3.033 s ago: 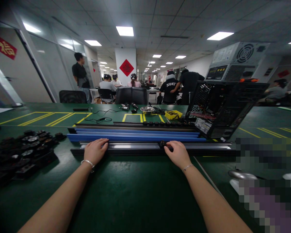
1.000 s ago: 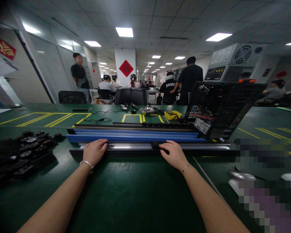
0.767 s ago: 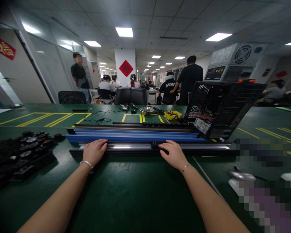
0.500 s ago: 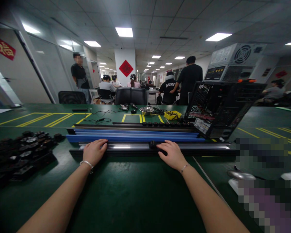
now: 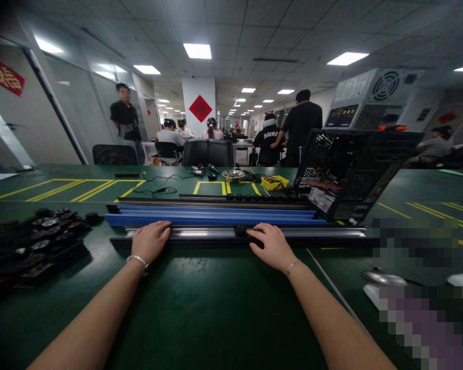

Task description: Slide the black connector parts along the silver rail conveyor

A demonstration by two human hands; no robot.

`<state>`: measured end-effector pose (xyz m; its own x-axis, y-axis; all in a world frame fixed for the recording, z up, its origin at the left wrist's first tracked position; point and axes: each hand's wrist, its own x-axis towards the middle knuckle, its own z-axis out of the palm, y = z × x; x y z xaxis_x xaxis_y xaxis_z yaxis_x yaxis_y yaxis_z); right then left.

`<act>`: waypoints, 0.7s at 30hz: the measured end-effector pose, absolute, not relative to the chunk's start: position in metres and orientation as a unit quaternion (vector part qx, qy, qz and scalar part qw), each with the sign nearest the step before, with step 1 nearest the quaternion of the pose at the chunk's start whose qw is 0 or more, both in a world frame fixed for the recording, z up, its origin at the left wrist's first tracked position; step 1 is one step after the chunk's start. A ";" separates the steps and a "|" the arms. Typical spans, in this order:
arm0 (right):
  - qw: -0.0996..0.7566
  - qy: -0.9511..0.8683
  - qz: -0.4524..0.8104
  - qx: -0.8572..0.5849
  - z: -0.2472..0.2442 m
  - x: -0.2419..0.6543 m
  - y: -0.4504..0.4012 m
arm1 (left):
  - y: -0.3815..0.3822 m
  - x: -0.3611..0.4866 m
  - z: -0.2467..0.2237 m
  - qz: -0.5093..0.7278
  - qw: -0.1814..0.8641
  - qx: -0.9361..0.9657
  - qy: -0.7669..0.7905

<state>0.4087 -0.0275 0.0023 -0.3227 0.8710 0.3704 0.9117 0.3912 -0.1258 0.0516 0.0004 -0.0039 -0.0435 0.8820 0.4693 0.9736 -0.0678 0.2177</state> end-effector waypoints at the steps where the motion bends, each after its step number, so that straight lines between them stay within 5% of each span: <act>1: 0.192 -0.812 -0.053 -0.549 0.003 0.408 -0.028 | 0.000 0.052 -0.004 -0.251 0.088 -0.686 -0.677; 21: 0.146 -0.812 -0.051 -0.562 0.003 0.399 -0.031 | 0.001 0.050 -0.006 -0.254 0.094 -0.685 -0.676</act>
